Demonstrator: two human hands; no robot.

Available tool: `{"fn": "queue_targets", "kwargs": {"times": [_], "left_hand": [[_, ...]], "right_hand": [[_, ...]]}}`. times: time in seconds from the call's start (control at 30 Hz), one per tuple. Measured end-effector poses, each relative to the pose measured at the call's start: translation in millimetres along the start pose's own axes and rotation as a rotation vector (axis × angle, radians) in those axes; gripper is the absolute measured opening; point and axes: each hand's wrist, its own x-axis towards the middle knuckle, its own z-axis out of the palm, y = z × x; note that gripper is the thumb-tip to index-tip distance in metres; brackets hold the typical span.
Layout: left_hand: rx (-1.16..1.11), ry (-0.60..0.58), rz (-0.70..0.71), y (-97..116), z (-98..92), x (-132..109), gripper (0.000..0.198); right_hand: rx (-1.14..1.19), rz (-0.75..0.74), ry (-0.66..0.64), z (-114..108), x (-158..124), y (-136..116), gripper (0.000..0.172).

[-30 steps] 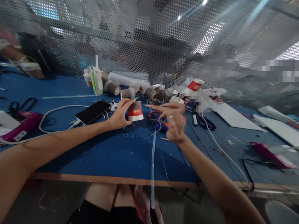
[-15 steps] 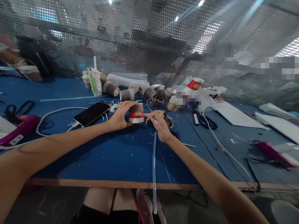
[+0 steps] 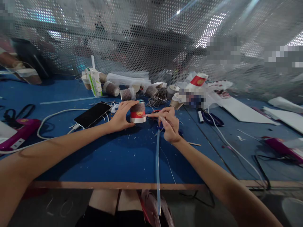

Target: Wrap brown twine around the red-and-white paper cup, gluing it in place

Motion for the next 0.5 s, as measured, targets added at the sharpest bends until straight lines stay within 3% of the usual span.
{"fn": "queue_targets", "kwargs": {"times": [0.17, 0.23, 0.3, 0.47, 0.5], "left_hand": [[-0.009, 0.000, 0.010, -0.6, 0.0, 0.0, 0.079], [-0.004, 0.007, 0.016, -0.7, 0.1, -0.2, 0.079], [-0.005, 0.020, 0.016, -0.9, 0.4, -0.3, 0.079], [-0.035, 0.014, 0.015, -1.6, 0.4, -0.1, 0.081], [-0.038, 0.010, 0.015, -1.6, 0.3, 0.0, 0.081]], "right_hand": [[-0.092, -0.064, -0.274, 4.7, 4.2, -6.9, 0.029], [-0.117, -0.045, -0.296, 5.7, 6.0, -6.9, 0.024], [-0.119, -0.024, -0.236, 4.3, 6.1, -4.4, 0.024], [-0.096, 0.009, 0.111, -4.2, 0.7, 8.2, 0.041], [-0.114, 0.036, 0.132, -5.5, -0.4, 10.1, 0.046]]}}
